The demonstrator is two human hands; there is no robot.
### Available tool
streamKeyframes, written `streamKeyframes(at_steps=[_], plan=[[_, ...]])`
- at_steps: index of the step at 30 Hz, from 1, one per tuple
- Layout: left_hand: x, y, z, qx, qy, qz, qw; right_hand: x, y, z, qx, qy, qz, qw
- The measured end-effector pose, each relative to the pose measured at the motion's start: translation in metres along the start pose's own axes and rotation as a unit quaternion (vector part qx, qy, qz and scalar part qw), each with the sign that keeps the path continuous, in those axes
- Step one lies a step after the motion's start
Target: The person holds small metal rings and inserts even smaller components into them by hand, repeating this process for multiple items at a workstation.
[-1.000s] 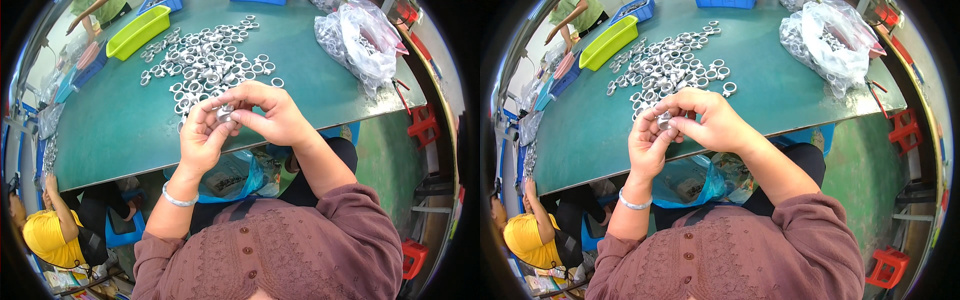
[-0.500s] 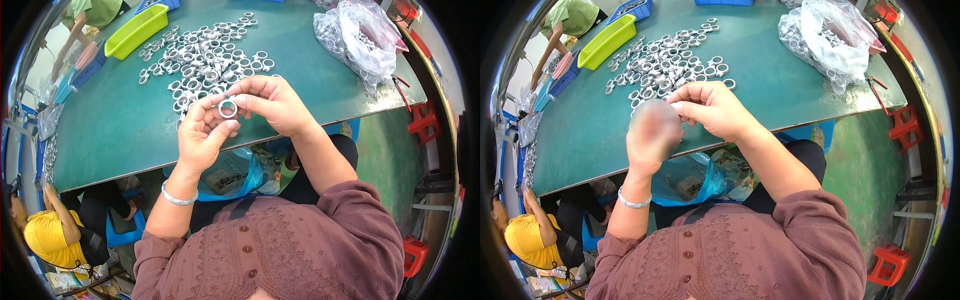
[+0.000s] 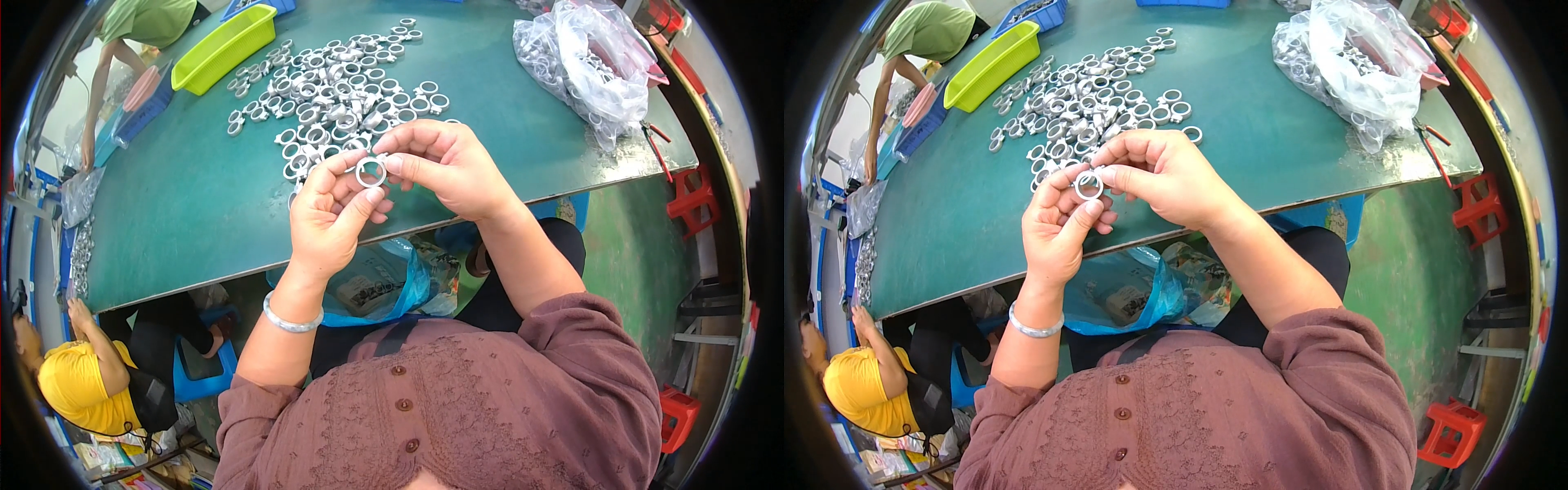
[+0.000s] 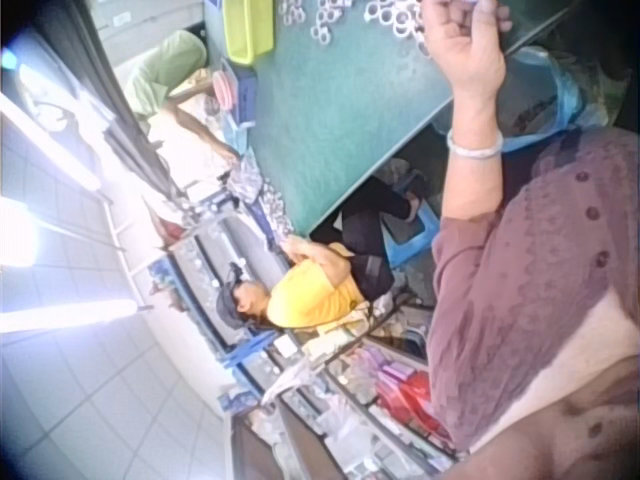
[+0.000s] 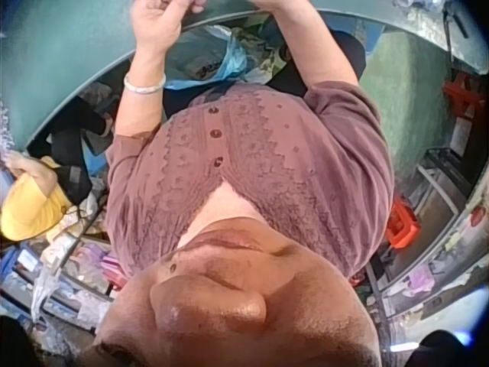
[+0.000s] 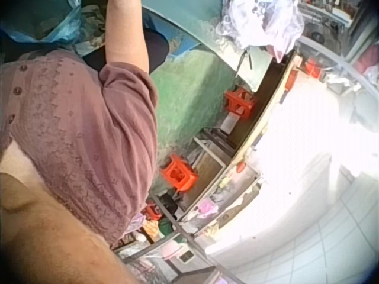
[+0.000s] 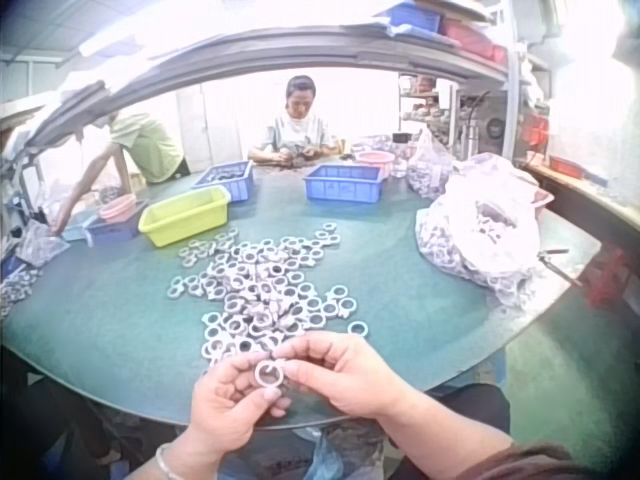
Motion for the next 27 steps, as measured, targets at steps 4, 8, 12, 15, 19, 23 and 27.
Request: streamKeyframes(at_steps=[4,8,12,15,19,23,27], plan=[[0.001,0.0006,-0.0009,-0.003,-0.004,-0.002,1.0,0.001,-0.0008,-0.0004,0.003,-0.017,-0.052,0.998],[0.0019,0.0008,-0.0019,0.002,-0.006,0.001,1.0,0.0038,-0.0013,0.0014,0.019,-0.038,-0.073,0.996],[0.0017,0.0016,-0.0042,0.017,-0.004,0.021,1.0,0.0038,-0.0005,0.0006,0.011,-0.061,-0.107,0.992],[0.0003,0.0012,-0.0047,0.004,0.012,0.038,0.999,0.0071,-0.0007,0.0002,0.037,-0.093,-0.119,0.988],[-0.0033,-0.002,0.0007,-0.036,0.072,0.106,0.991,0.0068,-0.0001,-0.0021,0.066,-0.137,-0.137,0.979],[-0.0026,-0.0015,0.0014,-0.027,0.071,0.132,0.988,0.0053,-0.0018,-0.0018,0.048,-0.095,-0.101,0.989],[-0.0018,-0.0021,-0.0003,-0.031,0.085,0.145,0.985,0.0058,-0.0022,-0.0012,0.054,-0.088,-0.078,0.992]])
Point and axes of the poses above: each hand's wrist, its own y-axis towards the middle knuckle, its own z-axis out of the palm, x = y × z, the point moved 4 cm from there along y, towards the middle knuckle, and after that the axes turned 6 degrees about -z, right-handed, at the moved point
